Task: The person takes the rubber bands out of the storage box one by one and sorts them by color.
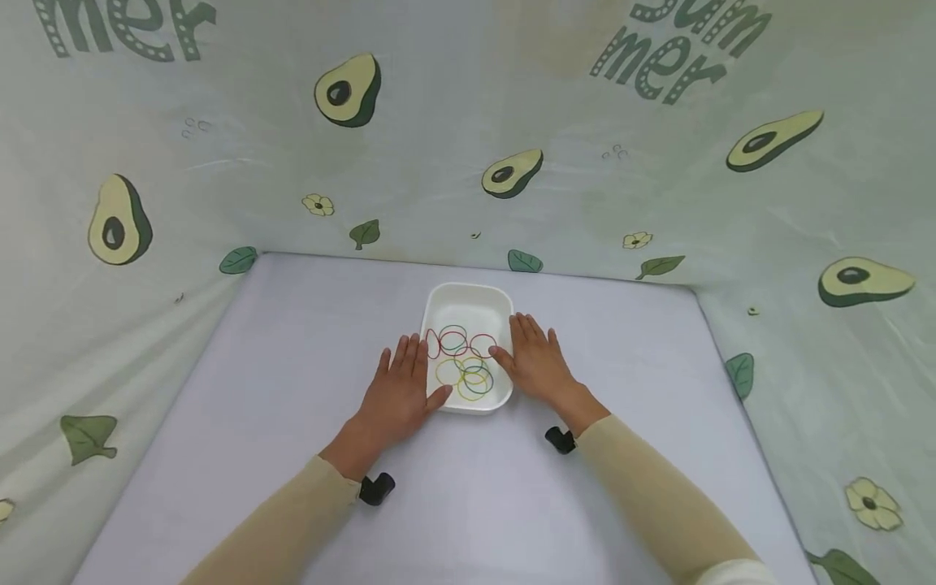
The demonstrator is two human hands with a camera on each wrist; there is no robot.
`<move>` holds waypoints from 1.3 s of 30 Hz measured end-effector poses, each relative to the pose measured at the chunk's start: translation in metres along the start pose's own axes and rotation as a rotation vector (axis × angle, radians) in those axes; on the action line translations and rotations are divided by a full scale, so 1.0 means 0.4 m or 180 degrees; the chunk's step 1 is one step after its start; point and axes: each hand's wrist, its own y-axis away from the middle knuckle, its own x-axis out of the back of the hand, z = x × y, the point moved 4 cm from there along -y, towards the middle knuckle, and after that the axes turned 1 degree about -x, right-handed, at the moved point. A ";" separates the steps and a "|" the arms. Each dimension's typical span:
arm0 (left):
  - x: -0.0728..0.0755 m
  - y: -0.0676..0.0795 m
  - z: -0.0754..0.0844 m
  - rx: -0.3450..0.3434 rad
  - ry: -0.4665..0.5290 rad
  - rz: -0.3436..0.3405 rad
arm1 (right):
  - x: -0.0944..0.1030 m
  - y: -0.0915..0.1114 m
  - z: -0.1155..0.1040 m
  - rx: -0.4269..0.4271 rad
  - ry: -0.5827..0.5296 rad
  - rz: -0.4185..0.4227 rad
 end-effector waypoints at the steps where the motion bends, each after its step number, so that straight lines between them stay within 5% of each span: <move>1: 0.001 0.005 0.004 0.0023 0.0007 0.0002 | -0.003 0.001 -0.003 -0.0004 -0.0022 -0.0026; 16: 0.033 -0.008 -0.081 -0.0250 0.0079 -0.0091 | -0.033 -0.030 -0.053 -0.0021 -0.0007 -0.0121; 28: 0.030 -0.011 -0.084 -0.0149 0.0034 -0.0142 | -0.018 -0.030 -0.058 0.0113 0.0287 0.0042; 39: 0.040 -0.009 -0.092 -0.0315 -0.0091 -0.0125 | -0.003 -0.031 -0.061 0.0253 0.0541 0.0121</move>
